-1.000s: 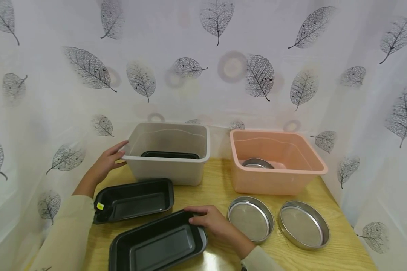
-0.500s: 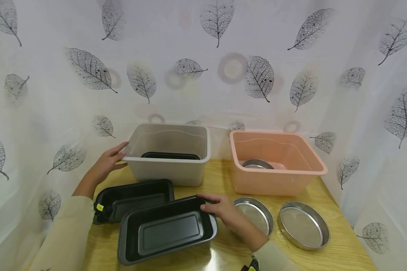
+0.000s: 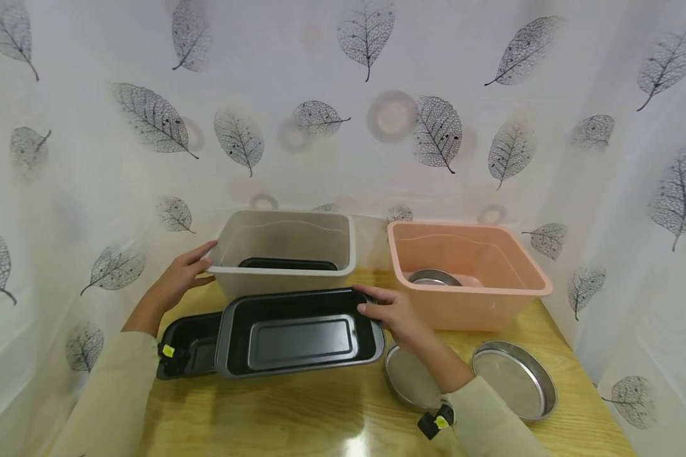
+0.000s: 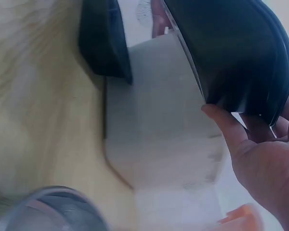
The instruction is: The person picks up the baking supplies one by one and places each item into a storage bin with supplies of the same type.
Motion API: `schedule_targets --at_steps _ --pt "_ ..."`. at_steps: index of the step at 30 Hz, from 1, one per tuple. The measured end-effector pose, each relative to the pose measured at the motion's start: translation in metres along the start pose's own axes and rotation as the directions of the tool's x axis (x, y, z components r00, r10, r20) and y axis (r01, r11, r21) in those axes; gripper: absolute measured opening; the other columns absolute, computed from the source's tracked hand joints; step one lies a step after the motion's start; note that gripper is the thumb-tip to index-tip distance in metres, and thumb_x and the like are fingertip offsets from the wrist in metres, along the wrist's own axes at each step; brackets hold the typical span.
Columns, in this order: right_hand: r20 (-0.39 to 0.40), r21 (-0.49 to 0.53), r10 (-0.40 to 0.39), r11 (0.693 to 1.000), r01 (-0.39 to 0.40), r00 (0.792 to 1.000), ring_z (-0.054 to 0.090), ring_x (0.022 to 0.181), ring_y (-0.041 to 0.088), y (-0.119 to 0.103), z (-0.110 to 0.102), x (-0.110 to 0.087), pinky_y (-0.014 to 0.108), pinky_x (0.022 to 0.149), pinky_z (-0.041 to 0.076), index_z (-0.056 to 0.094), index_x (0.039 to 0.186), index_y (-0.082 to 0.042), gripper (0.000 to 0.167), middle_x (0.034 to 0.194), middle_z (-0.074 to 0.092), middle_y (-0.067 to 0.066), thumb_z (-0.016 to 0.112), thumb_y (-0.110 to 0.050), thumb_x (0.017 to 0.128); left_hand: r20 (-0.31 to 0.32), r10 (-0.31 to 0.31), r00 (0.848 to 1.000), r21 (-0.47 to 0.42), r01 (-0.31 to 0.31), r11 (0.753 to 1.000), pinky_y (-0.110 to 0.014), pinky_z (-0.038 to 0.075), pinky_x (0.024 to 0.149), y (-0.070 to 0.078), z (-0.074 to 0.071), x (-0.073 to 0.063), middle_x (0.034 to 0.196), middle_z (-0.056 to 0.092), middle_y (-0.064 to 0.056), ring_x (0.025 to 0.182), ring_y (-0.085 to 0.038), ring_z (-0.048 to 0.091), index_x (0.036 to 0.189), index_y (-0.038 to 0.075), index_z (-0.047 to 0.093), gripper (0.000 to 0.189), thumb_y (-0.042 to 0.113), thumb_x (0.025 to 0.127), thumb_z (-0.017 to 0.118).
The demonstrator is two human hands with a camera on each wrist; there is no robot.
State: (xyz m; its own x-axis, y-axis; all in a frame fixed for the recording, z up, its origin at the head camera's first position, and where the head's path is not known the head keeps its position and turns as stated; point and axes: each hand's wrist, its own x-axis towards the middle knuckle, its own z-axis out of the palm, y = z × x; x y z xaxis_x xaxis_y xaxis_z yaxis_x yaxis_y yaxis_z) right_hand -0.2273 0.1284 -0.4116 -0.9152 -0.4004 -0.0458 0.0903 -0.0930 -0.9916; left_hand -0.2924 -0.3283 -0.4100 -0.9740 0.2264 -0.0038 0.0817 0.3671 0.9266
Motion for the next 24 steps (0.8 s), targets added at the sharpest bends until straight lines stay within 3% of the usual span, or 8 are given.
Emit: schedule_targets --at_steps 9,15,21,24 --pt "-0.082 0.01 -0.057 0.998 0.058 0.995 0.071 0.092 0.008 -0.037 0.001 0.016 0.024 0.075 0.061 0.054 0.145 -0.003 0.055 0.136 0.063 0.016 0.068 -0.003 0.091 0.005 0.001 1.0 -0.004 -0.001 1.0 -0.057 0.036 0.11 0.0 -0.001 0.0 0.167 0.006 -0.024 0.145 -0.051 0.028 0.163 0.012 0.009 0.062 0.031 0.111 0.037" --pt "-0.116 -0.006 -0.049 0.999 0.049 0.992 0.068 0.107 0.012 -0.057 0.002 0.032 0.025 0.086 0.06 0.058 0.144 -0.012 0.051 0.143 0.058 0.011 0.068 -0.006 0.094 0.006 0.0 1.0 0.014 0.0 1.0 -0.057 0.036 0.11 -0.003 -0.002 0.0 0.168 0.007 -0.022 0.148 -0.049 0.025 0.163 0.015 0.01 0.061 0.031 0.111 0.037" --pt "-0.098 -0.01 -0.092 0.996 0.092 0.991 0.073 0.094 0.016 -0.078 0.002 0.053 0.03 0.074 0.063 0.05 0.149 -0.005 0.054 0.145 0.053 0.023 0.061 -0.002 0.096 0.008 -0.002 1.0 0.003 0.002 1.0 -0.057 0.038 0.11 -0.006 -0.002 0.002 0.169 0.004 -0.019 0.148 -0.049 0.025 0.164 0.018 0.01 0.062 0.033 0.111 0.038" --pt "-0.09 -0.024 -0.107 0.994 0.105 0.99 0.073 0.095 0.016 -0.085 0.001 0.062 0.032 0.073 0.063 0.048 0.15 -0.006 0.054 0.148 0.051 0.022 0.06 -0.002 0.097 0.006 -0.006 1.0 -0.013 0.007 1.0 -0.056 0.038 0.11 -0.006 -0.001 0.002 0.169 0.005 -0.018 0.147 -0.048 0.027 0.164 0.018 0.01 0.062 0.033 0.111 0.038"
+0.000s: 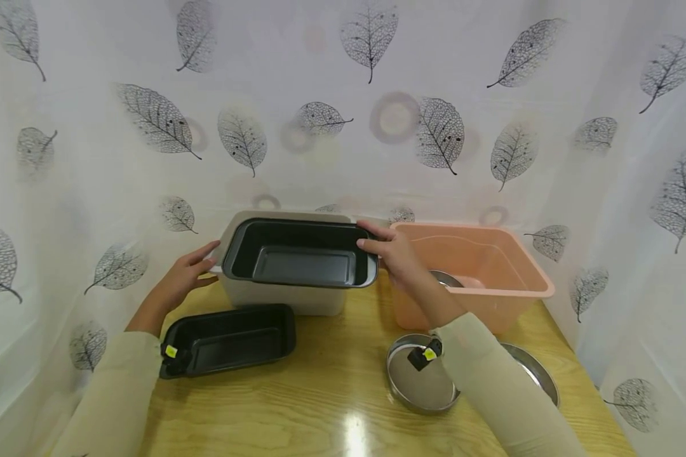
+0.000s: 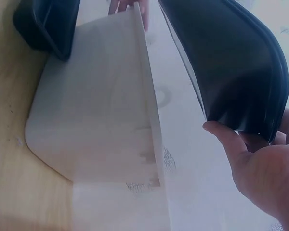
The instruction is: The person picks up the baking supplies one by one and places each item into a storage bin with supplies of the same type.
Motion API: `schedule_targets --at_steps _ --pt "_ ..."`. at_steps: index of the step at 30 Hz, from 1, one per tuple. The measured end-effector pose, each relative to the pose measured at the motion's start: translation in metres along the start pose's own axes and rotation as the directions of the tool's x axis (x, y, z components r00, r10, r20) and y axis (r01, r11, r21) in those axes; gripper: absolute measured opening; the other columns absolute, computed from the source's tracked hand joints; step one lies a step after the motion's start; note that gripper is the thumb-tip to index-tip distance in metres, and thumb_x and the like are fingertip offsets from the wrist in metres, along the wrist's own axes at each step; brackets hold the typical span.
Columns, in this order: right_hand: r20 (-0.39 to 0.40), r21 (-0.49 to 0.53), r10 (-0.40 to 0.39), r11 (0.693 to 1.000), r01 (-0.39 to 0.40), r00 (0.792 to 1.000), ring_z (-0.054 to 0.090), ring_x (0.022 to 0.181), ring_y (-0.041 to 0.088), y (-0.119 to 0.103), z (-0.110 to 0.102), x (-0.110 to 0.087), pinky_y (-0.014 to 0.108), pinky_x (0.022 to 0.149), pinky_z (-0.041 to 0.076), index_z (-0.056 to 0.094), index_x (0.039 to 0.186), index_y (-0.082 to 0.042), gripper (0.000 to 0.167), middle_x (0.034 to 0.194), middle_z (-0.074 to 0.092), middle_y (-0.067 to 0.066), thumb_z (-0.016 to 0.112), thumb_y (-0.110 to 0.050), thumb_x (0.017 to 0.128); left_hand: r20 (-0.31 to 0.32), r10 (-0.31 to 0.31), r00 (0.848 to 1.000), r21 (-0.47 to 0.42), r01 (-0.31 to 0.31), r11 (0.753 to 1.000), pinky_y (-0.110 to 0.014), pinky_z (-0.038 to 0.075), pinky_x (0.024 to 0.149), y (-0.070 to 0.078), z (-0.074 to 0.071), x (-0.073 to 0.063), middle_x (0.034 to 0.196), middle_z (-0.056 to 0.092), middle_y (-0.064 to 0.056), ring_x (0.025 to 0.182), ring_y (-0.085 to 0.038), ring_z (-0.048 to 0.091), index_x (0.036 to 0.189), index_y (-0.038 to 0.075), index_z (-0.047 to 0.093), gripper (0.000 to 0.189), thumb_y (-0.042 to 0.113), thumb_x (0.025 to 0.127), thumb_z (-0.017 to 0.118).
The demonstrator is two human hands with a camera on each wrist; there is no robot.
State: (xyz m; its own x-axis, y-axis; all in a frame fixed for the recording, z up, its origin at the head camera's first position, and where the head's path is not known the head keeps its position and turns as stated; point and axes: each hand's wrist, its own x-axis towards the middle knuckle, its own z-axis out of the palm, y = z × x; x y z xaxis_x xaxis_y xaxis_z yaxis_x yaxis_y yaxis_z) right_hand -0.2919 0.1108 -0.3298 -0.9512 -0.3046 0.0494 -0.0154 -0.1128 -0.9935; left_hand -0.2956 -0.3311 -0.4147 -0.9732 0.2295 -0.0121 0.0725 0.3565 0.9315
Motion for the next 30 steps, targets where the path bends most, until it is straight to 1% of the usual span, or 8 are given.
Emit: schedule_targets --at_steps 3,6,9,11,15,21,25,30 --pt "-0.006 -0.017 0.002 1.0 -0.002 1.0 0.072 0.099 0.019 -0.005 -0.002 0.01 0.032 0.074 0.064 0.049 0.15 -0.009 0.053 0.152 0.049 0.016 0.06 -0.003 0.098 0.0 -0.007 1.0 -0.004 0.007 1.0 -0.056 0.037 0.111 0.001 0.001 0.0 0.169 0.005 -0.019 0.147 -0.048 0.028 0.164 0.019 0.01 0.062 0.033 0.111 0.038" --pt "-0.022 -0.018 0.008 1.0 -0.009 1.0 0.07 0.11 0.026 -0.007 -0.004 0.021 0.033 0.075 0.064 0.051 0.149 -0.013 0.053 0.154 0.048 0.012 0.062 -0.005 0.098 0.0 -0.011 1.0 -0.002 0.011 1.0 -0.058 0.036 0.111 0.002 0.002 -0.001 0.169 0.005 -0.02 0.147 -0.05 0.027 0.164 0.018 0.009 0.062 0.033 0.111 0.038" --pt "-0.04 -0.024 0.003 1.0 -0.004 0.999 0.065 0.119 0.034 -0.009 -0.005 0.031 0.036 0.079 0.063 0.052 0.149 -0.013 0.052 0.153 0.049 0.012 0.062 -0.005 0.098 0.001 -0.013 1.0 -0.002 0.013 1.0 -0.059 0.035 0.111 0.003 0.002 -0.002 0.169 0.004 -0.021 0.147 -0.051 0.027 0.164 0.017 0.009 0.061 0.031 0.111 0.038" --pt "-0.051 -0.03 -0.001 1.0 0.0 0.999 0.062 0.122 0.037 -0.01 -0.005 0.037 0.04 0.082 0.062 0.053 0.148 -0.013 0.052 0.152 0.05 0.012 0.063 -0.005 0.098 0.001 -0.014 1.0 -0.006 0.014 1.0 -0.058 0.036 0.111 0.004 0.002 -0.002 0.168 0.005 -0.022 0.146 -0.052 0.028 0.164 0.016 0.009 0.061 0.029 0.111 0.037" --pt "-0.068 -0.036 0.007 0.999 -0.009 0.998 0.062 0.123 0.035 -0.01 -0.004 0.048 0.039 0.083 0.062 0.054 0.148 -0.015 0.051 0.152 0.05 0.011 0.064 -0.007 0.098 -0.001 -0.018 1.0 -0.013 0.018 1.0 -0.057 0.036 0.111 0.004 0.001 -0.002 0.168 0.006 -0.023 0.145 -0.051 0.03 0.163 0.015 0.01 0.06 0.027 0.111 0.037" --pt "-0.079 -0.016 0.017 1.0 -0.018 0.997 0.062 0.123 0.034 -0.006 -0.002 0.064 0.031 0.074 0.064 0.054 0.147 -0.015 0.051 0.151 0.051 0.01 0.064 -0.006 0.098 0.001 -0.021 1.0 -0.026 0.021 0.999 -0.057 0.036 0.111 0.003 0.001 -0.001 0.168 0.006 -0.023 0.145 -0.051 0.03 0.163 0.014 0.009 0.061 0.027 0.111 0.037" --pt "-0.073 -0.015 0.022 1.0 -0.023 0.997 0.062 0.124 0.034 -0.001 -0.001 0.077 0.03 0.072 0.064 0.051 0.149 -0.013 0.054 0.151 0.051 0.012 0.064 -0.005 0.098 -0.001 -0.022 1.0 -0.028 0.022 0.999 -0.057 0.036 0.111 0.003 0.001 -0.001 0.168 0.006 -0.022 0.146 -0.05 0.029 0.163 0.014 0.009 0.06 0.026 0.111 0.037" --pt "-0.073 -0.038 0.017 0.999 -0.02 0.997 0.061 0.125 0.035 0.008 0.002 0.09 0.028 0.07 0.063 0.049 0.15 -0.009 0.055 0.153 0.05 0.011 0.064 -0.005 0.097 0.0 -0.019 1.0 -0.023 0.019 1.0 -0.057 0.035 0.112 0.003 0.001 -0.002 0.169 0.006 -0.021 0.146 -0.05 0.029 0.163 0.015 0.009 0.061 0.028 0.111 0.037"
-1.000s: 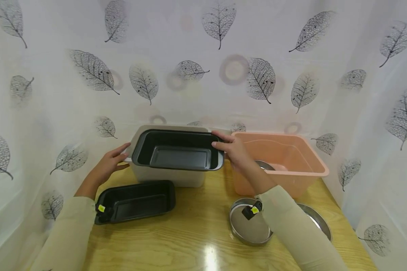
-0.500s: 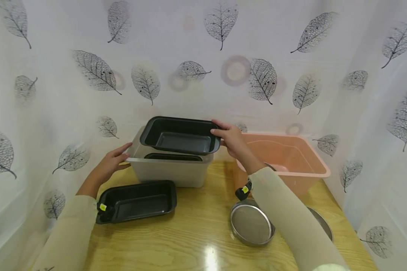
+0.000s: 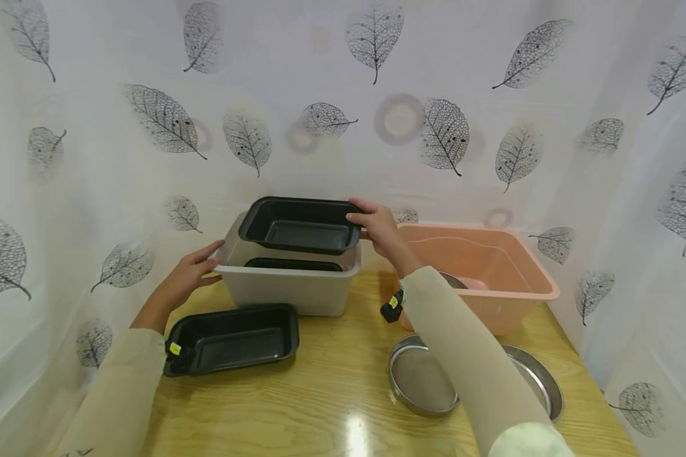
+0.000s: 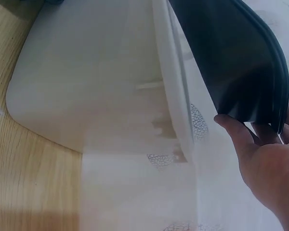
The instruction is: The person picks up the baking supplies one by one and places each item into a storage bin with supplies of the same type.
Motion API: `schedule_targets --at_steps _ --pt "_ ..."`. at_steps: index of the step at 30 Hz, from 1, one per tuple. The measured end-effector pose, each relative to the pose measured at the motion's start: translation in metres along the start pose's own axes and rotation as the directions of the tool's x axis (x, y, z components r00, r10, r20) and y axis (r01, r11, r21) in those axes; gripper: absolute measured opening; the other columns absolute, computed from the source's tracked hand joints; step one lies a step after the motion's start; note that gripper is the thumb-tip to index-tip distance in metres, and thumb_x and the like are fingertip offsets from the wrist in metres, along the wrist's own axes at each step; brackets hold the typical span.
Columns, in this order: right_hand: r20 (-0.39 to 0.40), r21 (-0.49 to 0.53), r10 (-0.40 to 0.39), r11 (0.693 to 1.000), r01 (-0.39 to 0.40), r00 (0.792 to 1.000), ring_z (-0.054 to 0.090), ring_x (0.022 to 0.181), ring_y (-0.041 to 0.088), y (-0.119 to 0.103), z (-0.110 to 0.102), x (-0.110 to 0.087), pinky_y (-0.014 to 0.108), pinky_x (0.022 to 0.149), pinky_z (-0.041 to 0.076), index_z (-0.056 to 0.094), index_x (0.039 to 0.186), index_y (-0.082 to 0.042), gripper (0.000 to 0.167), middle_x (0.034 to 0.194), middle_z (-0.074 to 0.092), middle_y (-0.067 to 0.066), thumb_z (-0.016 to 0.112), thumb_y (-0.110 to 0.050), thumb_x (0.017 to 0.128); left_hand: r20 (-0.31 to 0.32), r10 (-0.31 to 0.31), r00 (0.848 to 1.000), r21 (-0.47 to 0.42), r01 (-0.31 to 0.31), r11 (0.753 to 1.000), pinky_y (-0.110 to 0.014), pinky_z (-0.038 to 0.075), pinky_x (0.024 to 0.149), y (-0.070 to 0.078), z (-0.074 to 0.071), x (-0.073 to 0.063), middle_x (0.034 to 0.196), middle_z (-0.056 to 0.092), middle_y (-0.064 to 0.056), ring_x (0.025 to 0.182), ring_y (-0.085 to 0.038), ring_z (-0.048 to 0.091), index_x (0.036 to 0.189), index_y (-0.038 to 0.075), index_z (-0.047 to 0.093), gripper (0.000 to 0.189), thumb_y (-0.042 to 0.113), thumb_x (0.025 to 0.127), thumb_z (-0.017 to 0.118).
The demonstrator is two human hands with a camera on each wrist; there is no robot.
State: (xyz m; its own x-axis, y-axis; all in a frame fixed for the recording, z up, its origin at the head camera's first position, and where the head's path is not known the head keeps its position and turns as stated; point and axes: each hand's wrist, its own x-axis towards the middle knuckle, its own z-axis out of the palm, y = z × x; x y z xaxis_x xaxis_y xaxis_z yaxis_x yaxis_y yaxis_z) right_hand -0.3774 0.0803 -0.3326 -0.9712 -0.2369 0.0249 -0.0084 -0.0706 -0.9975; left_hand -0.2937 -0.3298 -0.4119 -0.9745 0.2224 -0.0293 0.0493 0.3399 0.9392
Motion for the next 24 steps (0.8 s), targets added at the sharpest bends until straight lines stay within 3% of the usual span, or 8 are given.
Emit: schedule_targets --at_steps 9,15,18,24 --pt "0.037 -0.09 0.018 0.996 -0.015 0.999 0.059 0.127 0.038 0.015 0.009 0.014 0.028 0.07 0.063 0.049 0.15 -0.009 0.054 0.15 0.052 0.014 0.063 -0.005 0.098 -0.013 0.0 1.0 0.025 0.0 1.0 -0.057 0.037 0.11 0.0 -0.001 0.001 0.168 0.008 -0.021 0.145 -0.052 0.031 0.163 0.015 0.011 0.06 0.026 0.111 0.038" --pt "0.047 -0.091 0.036 0.995 -0.032 0.998 0.057 0.129 0.039 0.023 0.02 0.022 0.05 0.098 0.056 0.048 0.15 -0.007 0.055 0.15 0.051 0.017 0.062 -0.003 0.098 -0.007 -0.001 1.0 0.017 0.001 1.0 -0.056 0.037 0.111 -0.001 -0.002 0.0 0.168 0.007 -0.021 0.146 -0.05 0.03 0.164 0.016 0.01 0.06 0.026 0.111 0.038" --pt "0.057 -0.099 0.035 0.995 -0.029 0.998 0.057 0.128 0.041 0.026 0.026 0.024 0.056 0.104 0.05 0.049 0.15 -0.007 0.054 0.15 0.051 0.017 0.062 -0.002 0.097 0.005 0.006 1.0 0.014 -0.006 1.0 -0.057 0.035 0.113 -0.001 -0.003 -0.001 0.169 0.006 -0.02 0.147 -0.049 0.028 0.164 0.017 0.01 0.061 0.027 0.111 0.038" --pt "0.059 -0.173 0.034 0.985 -0.023 0.998 0.06 0.126 0.037 0.034 0.036 0.028 0.047 0.097 0.057 0.052 0.148 -0.009 0.053 0.155 0.046 0.013 0.065 -0.006 0.097 0.018 0.017 1.0 0.0 -0.017 1.0 -0.058 0.034 0.114 0.001 -0.001 -0.002 0.169 0.001 -0.017 0.15 -0.047 0.022 0.164 0.016 0.009 0.06 0.026 0.111 0.037"
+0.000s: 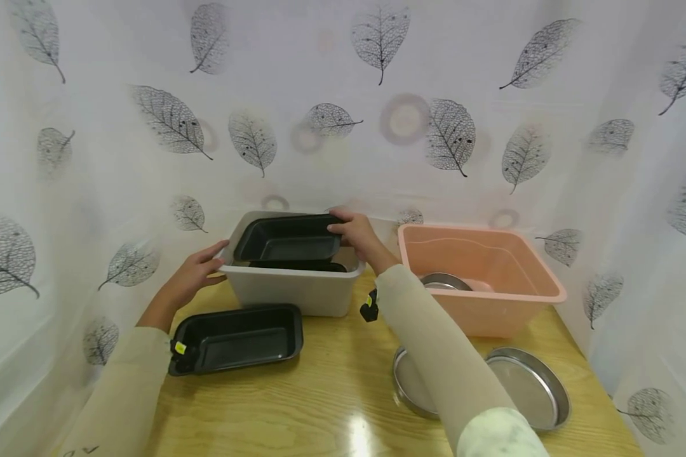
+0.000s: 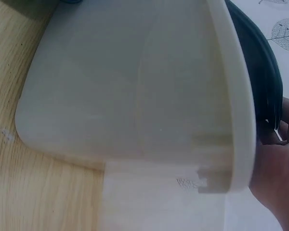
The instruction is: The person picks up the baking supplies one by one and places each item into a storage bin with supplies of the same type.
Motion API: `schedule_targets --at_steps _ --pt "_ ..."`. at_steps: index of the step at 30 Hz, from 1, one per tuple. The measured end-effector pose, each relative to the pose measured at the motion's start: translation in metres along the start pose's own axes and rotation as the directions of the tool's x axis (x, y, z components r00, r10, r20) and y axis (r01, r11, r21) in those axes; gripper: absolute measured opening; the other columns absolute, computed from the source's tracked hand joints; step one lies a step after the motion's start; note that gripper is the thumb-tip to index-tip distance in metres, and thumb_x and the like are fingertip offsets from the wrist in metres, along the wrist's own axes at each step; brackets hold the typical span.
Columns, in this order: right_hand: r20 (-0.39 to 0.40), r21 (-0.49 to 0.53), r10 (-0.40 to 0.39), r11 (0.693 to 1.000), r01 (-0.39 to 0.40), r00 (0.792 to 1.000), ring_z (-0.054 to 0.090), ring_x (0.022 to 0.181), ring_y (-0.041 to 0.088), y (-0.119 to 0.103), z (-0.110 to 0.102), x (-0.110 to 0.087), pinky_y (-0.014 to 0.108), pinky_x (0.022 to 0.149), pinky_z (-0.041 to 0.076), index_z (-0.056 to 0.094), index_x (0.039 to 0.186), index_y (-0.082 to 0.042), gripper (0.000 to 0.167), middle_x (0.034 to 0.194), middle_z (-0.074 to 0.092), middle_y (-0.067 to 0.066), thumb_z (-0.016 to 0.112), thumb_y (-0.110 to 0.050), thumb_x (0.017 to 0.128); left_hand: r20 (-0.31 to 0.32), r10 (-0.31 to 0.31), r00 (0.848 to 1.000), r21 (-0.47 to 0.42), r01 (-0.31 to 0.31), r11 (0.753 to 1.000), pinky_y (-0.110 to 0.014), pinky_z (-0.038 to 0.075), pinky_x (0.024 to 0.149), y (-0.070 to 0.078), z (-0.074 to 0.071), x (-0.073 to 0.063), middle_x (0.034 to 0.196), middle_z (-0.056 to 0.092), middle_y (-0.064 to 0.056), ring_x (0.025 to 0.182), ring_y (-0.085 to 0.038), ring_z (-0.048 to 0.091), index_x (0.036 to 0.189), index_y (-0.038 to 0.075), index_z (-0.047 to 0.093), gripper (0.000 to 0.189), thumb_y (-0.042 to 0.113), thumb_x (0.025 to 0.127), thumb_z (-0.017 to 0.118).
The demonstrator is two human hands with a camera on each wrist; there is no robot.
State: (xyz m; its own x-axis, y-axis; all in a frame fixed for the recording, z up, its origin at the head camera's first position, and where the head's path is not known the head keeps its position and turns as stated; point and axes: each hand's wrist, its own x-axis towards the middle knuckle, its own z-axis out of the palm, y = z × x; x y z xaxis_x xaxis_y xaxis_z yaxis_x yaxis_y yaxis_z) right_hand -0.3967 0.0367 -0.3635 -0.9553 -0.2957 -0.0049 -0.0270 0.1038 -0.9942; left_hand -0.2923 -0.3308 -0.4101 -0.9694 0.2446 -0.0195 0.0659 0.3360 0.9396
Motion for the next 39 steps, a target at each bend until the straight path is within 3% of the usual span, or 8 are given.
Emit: schedule_targets --at_steps 5,12,18,22,26,33,39 --pt "-0.003 -0.028 0.007 1.0 -0.007 1.0 0.059 0.127 0.031 0.004 0.003 0.003 0.05 0.101 0.054 0.051 0.149 -0.01 0.053 0.158 0.043 0.01 0.064 -0.007 0.098 0.001 0.003 1.0 -0.002 -0.003 1.0 -0.057 0.034 0.113 0.001 0.001 0.001 0.169 0.001 -0.017 0.15 -0.048 0.022 0.164 0.016 0.009 0.06 0.026 0.111 0.037" --pt "0.004 -0.033 0.043 0.999 -0.043 0.999 0.06 0.126 0.032 0.004 0.006 0.003 0.05 0.102 0.054 0.052 0.149 -0.012 0.053 0.156 0.045 0.011 0.064 -0.006 0.098 -0.01 0.007 1.0 -0.005 -0.008 1.0 -0.058 0.034 0.112 0.001 0.0 0.0 0.169 0.004 -0.018 0.149 -0.049 0.024 0.164 0.016 0.011 0.06 0.024 0.111 0.038" --pt "0.02 -0.101 0.067 0.993 -0.065 0.998 0.06 0.12 0.034 0.004 0.009 0.004 0.051 0.103 0.052 0.052 0.149 -0.014 0.053 0.154 0.047 0.013 0.064 -0.006 0.097 -0.004 0.017 1.0 -0.016 -0.017 1.0 -0.057 0.034 0.112 -0.001 -0.001 0.0 0.169 0.002 -0.018 0.149 -0.049 0.022 0.164 0.015 0.009 0.06 0.025 0.111 0.037" --pt "0.035 -0.123 0.08 0.989 -0.076 0.996 0.057 0.125 0.03 0.007 0.012 0.005 0.052 0.104 0.051 0.052 0.149 -0.014 0.054 0.155 0.046 0.011 0.064 -0.006 0.097 -0.01 0.009 1.0 -0.018 -0.009 1.0 -0.056 0.035 0.112 -0.003 -0.001 0.0 0.169 0.002 -0.018 0.149 -0.049 0.022 0.164 0.015 0.009 0.06 0.026 0.111 0.037" --pt "0.056 -0.13 0.106 0.987 -0.098 0.993 0.055 0.13 0.033 0.009 0.017 0.005 0.052 0.105 0.051 0.049 0.15 -0.011 0.054 0.157 0.043 0.012 0.063 -0.006 0.099 -0.01 0.01 1.0 -0.026 -0.01 1.0 -0.056 0.035 0.111 -0.004 0.0 0.001 0.169 0.002 -0.019 0.148 -0.05 0.024 0.163 0.014 0.01 0.06 0.025 0.111 0.037" --pt "0.043 -0.237 0.107 0.967 -0.094 0.993 0.058 0.127 0.034 0.014 0.022 0.006 0.045 0.105 0.052 0.047 0.151 -0.007 0.052 0.155 0.045 0.015 0.061 -0.008 0.1 -0.007 0.011 1.0 -0.018 -0.011 1.0 -0.055 0.035 0.111 -0.003 0.001 0.0 0.169 0.002 -0.019 0.148 -0.049 0.024 0.164 0.015 0.009 0.06 0.025 0.111 0.037" --pt "0.013 -0.334 0.075 0.94 -0.066 0.997 0.047 0.14 0.034 0.015 0.022 0.005 0.046 0.116 0.041 0.047 0.15 -0.001 0.051 0.151 0.049 0.019 0.06 -0.009 0.1 -0.009 0.011 1.0 -0.012 -0.011 1.0 -0.055 0.035 0.11 -0.002 0.001 -0.001 0.169 0.002 -0.019 0.149 -0.05 0.023 0.163 0.015 0.009 0.06 0.027 0.111 0.037"
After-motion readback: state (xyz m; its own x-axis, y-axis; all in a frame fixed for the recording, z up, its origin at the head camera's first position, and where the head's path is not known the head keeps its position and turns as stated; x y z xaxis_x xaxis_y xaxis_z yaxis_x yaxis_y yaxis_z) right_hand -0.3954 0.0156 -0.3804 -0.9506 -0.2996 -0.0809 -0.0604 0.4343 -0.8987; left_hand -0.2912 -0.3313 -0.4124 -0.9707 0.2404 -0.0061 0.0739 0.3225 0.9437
